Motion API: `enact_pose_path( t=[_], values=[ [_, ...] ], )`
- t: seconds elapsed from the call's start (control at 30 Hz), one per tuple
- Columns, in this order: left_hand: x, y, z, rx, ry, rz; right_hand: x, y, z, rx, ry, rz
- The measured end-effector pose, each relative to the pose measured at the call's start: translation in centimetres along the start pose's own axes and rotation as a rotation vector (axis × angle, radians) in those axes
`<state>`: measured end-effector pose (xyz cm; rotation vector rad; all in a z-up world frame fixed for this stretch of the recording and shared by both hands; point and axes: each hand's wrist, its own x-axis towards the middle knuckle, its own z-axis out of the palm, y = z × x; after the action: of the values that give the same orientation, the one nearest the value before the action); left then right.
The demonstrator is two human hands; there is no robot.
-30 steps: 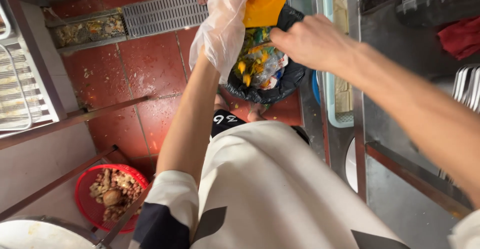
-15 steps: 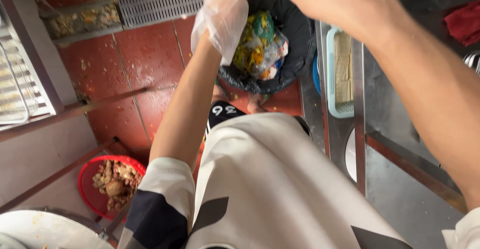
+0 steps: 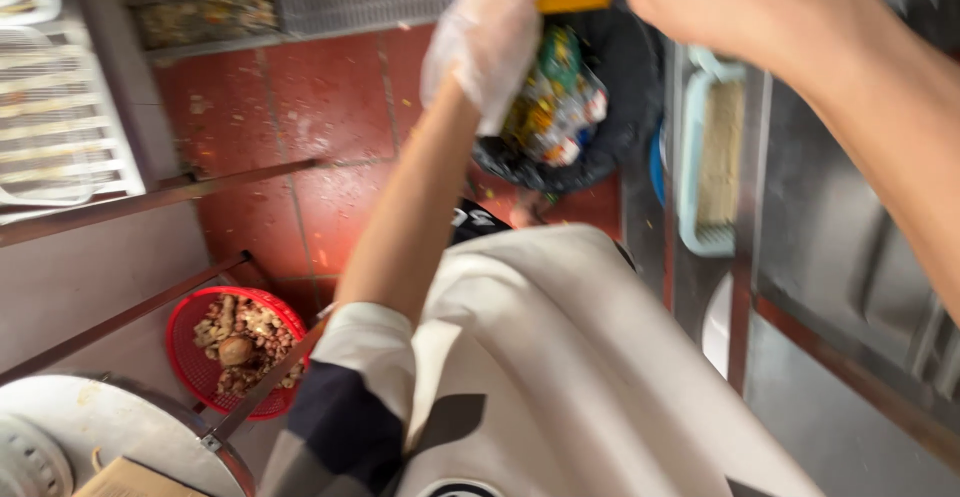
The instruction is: The person picks up cut pumpkin pieces from a cutting board and, holding each over a trash bin, scrapes the seeds and stringy pulp out of the cavity with a spoon, dropping the scraps into the bin, and places the cleaned pieces back into a metal tray.
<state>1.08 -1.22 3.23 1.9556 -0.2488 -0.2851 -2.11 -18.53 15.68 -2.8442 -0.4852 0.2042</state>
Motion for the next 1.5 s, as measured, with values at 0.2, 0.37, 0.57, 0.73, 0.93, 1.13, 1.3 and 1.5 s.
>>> enact_pose_path(
  t=[0.2,0.37,0.57,0.73,0.93,1.13,1.3,1.5],
  values=[
    [6.7,-7.8,0.1,-0.059,0.088,-0.073,-2.9,1.0,2.4,-0.272,-0.027,-0.141],
    [1.8,1.3,-5.3,-0.215,0.034,-0.123,-4.1,1.6,1.8,-0.158,0.237,-0.031],
    [2.3,-4.9,-1.0,-0.122,0.195,0.283,-1.7,-2.2,-1.6,-0.382,0.613,-0.202],
    [3.0,-4.0,1.7,-0.666,0.154,0.070,0.1,0.0,2.9,-0.401,0.389,-0.064],
    [3.2,-4.1,0.7,-0.754,0.168,-0.048,-1.1,-1.3,2.4,-0.458,0.270,-0.131],
    [1.4,4.1,-3.7,-0.990,0.048,-0.206,-4.3,-0.3,5.4,-0.339,0.142,-0.070],
    [-0.2,6.0,-5.2,-1.040,-0.009,-0.294,-4.7,-0.8,5.6,-0.086,0.396,-0.030],
    [-1.6,6.0,-4.9,-1.226,-0.070,-0.240,-3.6,-3.1,5.2,-0.143,0.434,-0.008]
  ],
)
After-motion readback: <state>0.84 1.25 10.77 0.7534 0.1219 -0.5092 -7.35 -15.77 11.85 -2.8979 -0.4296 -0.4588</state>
